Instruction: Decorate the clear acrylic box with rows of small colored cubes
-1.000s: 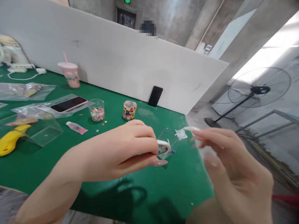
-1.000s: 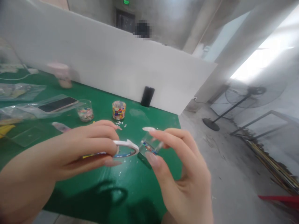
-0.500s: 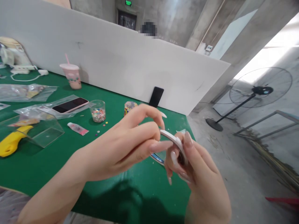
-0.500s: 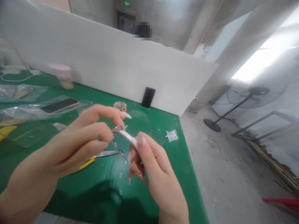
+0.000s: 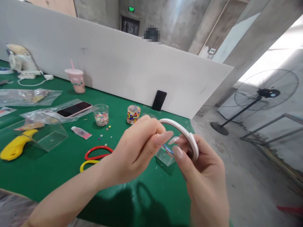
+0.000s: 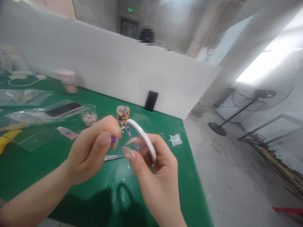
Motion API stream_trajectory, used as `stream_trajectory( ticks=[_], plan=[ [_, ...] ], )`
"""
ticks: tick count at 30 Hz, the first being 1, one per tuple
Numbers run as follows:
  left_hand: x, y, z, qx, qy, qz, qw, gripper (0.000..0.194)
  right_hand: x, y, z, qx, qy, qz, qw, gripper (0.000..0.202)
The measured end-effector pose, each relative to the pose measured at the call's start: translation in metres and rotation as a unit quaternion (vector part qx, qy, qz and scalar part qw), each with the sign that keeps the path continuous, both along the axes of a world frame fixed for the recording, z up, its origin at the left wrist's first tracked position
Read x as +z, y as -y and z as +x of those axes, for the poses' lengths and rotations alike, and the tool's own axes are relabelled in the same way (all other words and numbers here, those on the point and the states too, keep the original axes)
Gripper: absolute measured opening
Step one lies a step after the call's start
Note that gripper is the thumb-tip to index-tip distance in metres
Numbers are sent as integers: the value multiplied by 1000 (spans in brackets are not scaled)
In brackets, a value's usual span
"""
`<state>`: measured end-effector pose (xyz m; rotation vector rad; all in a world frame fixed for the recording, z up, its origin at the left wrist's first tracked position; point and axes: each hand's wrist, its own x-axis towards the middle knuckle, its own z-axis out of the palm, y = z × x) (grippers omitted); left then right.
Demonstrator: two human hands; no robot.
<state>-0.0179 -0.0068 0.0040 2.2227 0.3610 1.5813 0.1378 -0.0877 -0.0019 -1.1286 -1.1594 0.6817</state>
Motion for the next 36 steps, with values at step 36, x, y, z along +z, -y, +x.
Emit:
stream_trajectory(
  ticks=[36],
  plan=[
    [-8, 38, 24, -192, 165, -468, 847, 65, -16, 0, -20, -114, 106, 178, 972, 29]
  ],
)
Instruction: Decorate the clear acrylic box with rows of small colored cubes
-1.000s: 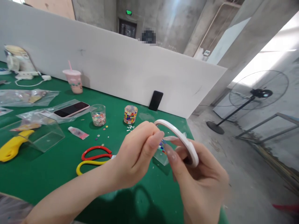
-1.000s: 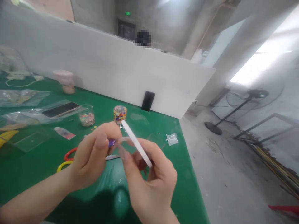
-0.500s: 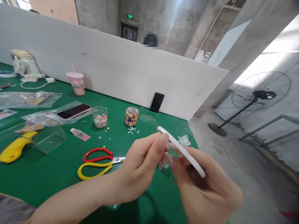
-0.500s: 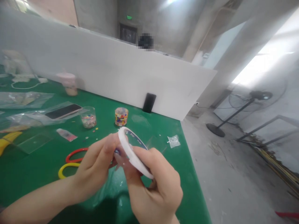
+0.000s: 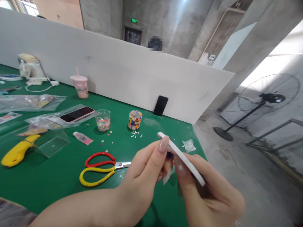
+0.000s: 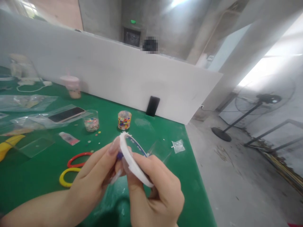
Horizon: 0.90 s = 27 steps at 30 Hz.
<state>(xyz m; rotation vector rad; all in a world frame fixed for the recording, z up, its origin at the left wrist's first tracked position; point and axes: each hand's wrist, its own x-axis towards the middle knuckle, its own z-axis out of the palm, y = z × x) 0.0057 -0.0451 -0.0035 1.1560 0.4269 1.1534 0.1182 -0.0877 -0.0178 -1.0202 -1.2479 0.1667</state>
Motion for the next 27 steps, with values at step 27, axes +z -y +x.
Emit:
stream_trajectory(
  ticks=[27],
  plan=[
    [3, -6, 1, -20, 8, 3, 1000, 50, -2, -1, 14, 18, 100, 42, 994, 50]
  ],
)
